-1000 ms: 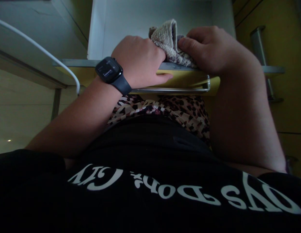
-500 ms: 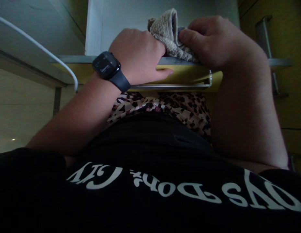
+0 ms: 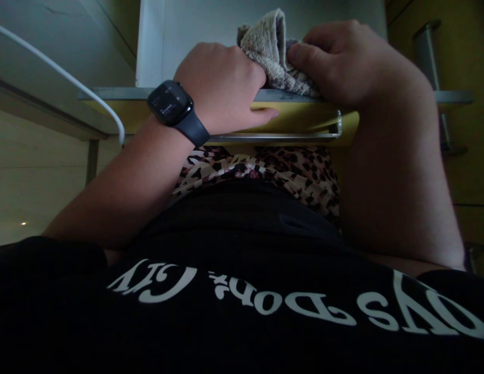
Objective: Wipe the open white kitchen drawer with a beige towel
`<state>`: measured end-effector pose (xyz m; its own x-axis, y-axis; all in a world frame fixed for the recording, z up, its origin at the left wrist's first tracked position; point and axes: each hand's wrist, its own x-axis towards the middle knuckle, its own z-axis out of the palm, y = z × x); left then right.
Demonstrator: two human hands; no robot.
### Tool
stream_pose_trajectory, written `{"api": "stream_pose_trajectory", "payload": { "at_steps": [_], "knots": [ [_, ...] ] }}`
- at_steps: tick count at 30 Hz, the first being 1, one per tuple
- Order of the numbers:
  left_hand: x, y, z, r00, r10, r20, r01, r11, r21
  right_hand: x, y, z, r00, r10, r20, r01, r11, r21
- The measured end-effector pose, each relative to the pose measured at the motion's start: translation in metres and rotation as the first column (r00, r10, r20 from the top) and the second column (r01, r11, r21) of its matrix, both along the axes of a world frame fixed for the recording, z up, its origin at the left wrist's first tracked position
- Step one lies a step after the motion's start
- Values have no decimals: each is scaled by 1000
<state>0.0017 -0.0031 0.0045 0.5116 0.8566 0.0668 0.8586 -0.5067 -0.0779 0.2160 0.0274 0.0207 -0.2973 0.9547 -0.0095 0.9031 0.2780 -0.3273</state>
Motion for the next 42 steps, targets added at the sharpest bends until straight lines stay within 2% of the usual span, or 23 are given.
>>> {"api": "stream_pose_trajectory", "payload": {
  "at_steps": [16, 34, 42],
  "knots": [
    [-1, 2, -3, 999, -51, 11, 51, 997, 50, 1, 1, -2, 1000, 1, -11, -1, 1000, 4],
    [0, 2, -1, 1000, -17, -15, 18, 999, 42, 1, 2, -2, 1000, 8, 1, -8, 1000, -5],
    [0, 1, -2, 1000, 6, 11, -6, 1000, -10, 0, 1, -3, 1000, -2, 7, 2, 1000, -9]
  ]
}}
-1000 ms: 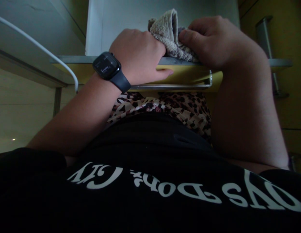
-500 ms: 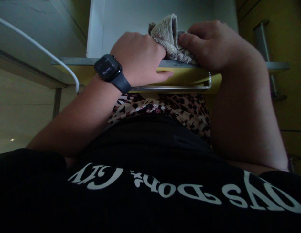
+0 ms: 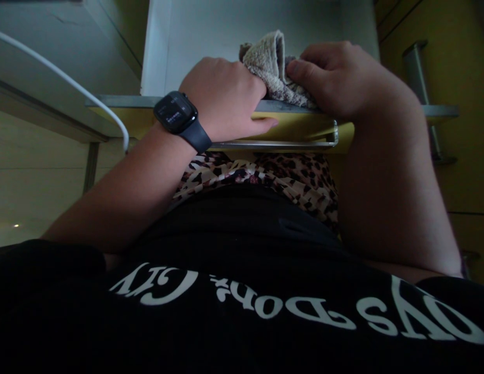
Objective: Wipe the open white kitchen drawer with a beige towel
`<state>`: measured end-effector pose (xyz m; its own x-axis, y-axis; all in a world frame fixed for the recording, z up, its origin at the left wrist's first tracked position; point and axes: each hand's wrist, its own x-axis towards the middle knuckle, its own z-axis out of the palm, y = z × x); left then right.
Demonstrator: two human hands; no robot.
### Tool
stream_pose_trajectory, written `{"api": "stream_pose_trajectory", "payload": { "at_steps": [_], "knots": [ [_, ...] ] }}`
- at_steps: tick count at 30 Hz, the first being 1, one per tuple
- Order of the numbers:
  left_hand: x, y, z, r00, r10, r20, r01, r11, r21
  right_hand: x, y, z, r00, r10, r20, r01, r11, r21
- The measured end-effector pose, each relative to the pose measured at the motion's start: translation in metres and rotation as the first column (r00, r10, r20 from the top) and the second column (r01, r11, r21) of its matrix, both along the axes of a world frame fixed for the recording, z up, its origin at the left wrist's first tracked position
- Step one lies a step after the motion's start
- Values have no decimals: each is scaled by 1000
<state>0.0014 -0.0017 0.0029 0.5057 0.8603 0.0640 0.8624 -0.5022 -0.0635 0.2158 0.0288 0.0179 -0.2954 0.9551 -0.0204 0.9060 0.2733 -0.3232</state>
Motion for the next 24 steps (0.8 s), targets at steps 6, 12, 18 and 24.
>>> {"api": "stream_pose_trajectory", "payload": {
  "at_steps": [6, 12, 18, 24],
  "knots": [
    [0, 0, 0, 1000, 20, 14, -20, 999, -28, 1, 0, 1, 1000, -17, -3, 17, 1000, -5],
    [1, 1, 1, 1000, 13, -16, -13, 1000, -6, 2, 1, 1, 1000, 10, -13, -10, 1000, 2],
    [0, 0, 0, 1000, 3, -18, -3, 1000, -6, 2, -1, 1, 1000, -6, -1, 6, 1000, -1],
    [0, 0, 0, 999, -26, -26, 27, 999, 45, 1, -3, 3, 1000, -7, -22, 6, 1000, -21]
  ]
}}
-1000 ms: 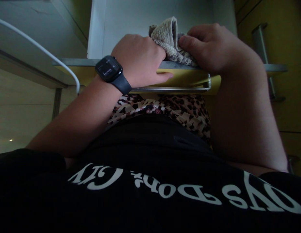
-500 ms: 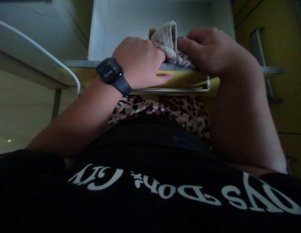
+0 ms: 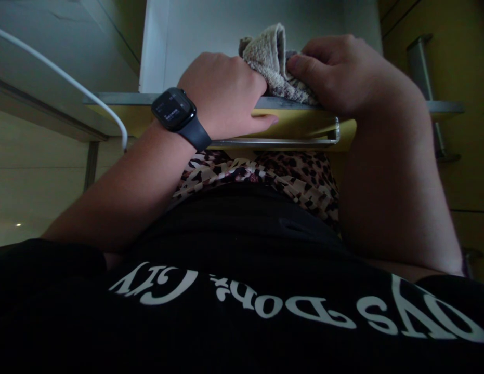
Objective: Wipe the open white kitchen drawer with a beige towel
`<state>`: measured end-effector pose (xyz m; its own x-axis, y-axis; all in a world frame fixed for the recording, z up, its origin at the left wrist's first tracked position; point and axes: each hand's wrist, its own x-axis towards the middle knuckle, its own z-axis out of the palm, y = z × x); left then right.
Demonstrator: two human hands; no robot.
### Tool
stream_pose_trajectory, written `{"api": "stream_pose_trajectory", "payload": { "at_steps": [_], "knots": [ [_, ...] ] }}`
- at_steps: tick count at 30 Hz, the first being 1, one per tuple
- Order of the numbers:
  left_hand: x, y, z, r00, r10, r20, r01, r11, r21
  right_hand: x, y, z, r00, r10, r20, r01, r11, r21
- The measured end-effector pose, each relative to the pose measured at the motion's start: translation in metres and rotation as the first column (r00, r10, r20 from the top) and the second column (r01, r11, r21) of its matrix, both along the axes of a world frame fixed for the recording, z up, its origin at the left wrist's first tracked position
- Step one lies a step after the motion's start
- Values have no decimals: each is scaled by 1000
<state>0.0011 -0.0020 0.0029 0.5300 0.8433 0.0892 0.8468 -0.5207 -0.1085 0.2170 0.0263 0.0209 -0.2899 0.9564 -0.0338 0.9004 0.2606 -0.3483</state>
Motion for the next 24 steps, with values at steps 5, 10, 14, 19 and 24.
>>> {"api": "stream_pose_trajectory", "payload": {
  "at_steps": [5, 10, 14, 19, 24],
  "knots": [
    [0, 0, 0, 1000, -11, 6, 11, 1000, 7, -1, 0, 1, 1000, 11, 18, -12, 1000, 17],
    [0, 0, 1, 1000, -14, 10, 13, 1000, 7, -1, 1, 0, 1000, 27, 14, -27, 999, 24],
    [0, 0, 1, 1000, -14, 16, 14, 1000, 0, 0, 0, 0, 1000, 25, 4, -25, 999, 35],
    [0, 0, 0, 1000, -6, 13, 6, 1000, -4, -1, 0, -1, 1000, 18, 6, -18, 999, 34],
    [0, 0, 1, 1000, -9, 3, 9, 1000, 0, -1, 1, 0, 1000, 13, 11, -13, 999, 30]
  ]
}}
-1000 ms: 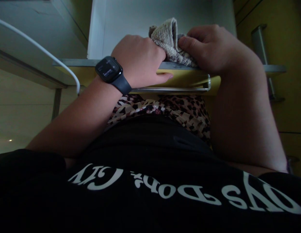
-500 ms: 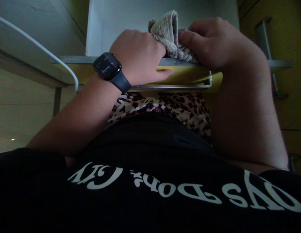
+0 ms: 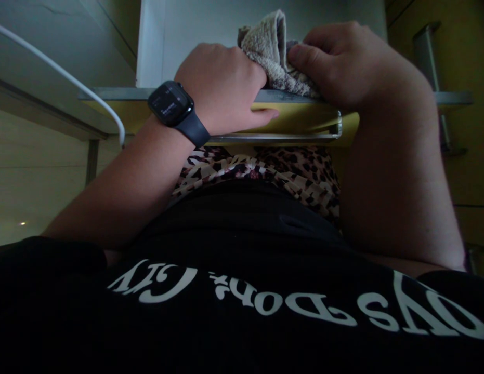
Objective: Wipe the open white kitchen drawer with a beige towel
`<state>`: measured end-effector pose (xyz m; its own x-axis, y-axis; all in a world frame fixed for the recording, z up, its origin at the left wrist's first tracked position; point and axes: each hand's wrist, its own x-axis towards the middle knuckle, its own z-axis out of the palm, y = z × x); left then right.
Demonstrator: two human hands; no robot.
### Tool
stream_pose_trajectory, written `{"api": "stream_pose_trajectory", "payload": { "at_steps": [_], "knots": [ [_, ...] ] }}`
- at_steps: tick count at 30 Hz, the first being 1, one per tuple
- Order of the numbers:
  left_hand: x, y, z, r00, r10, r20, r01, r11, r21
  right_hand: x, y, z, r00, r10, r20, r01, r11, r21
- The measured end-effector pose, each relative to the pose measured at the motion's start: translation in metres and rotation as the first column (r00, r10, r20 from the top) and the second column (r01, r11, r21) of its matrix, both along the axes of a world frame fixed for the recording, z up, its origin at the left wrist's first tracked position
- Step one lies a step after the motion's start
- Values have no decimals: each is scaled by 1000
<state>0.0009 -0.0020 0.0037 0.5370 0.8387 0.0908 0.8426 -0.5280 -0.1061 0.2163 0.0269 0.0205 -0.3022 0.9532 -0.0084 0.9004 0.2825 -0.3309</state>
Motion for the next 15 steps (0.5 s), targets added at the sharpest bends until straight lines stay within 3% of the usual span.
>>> {"api": "stream_pose_trajectory", "payload": {
  "at_steps": [15],
  "knots": [
    [1, 0, 0, 1000, 10, 1, -10, 1000, -3, 0, 0, 2, 1000, 1, 4, -1, 1000, -6]
  ]
}}
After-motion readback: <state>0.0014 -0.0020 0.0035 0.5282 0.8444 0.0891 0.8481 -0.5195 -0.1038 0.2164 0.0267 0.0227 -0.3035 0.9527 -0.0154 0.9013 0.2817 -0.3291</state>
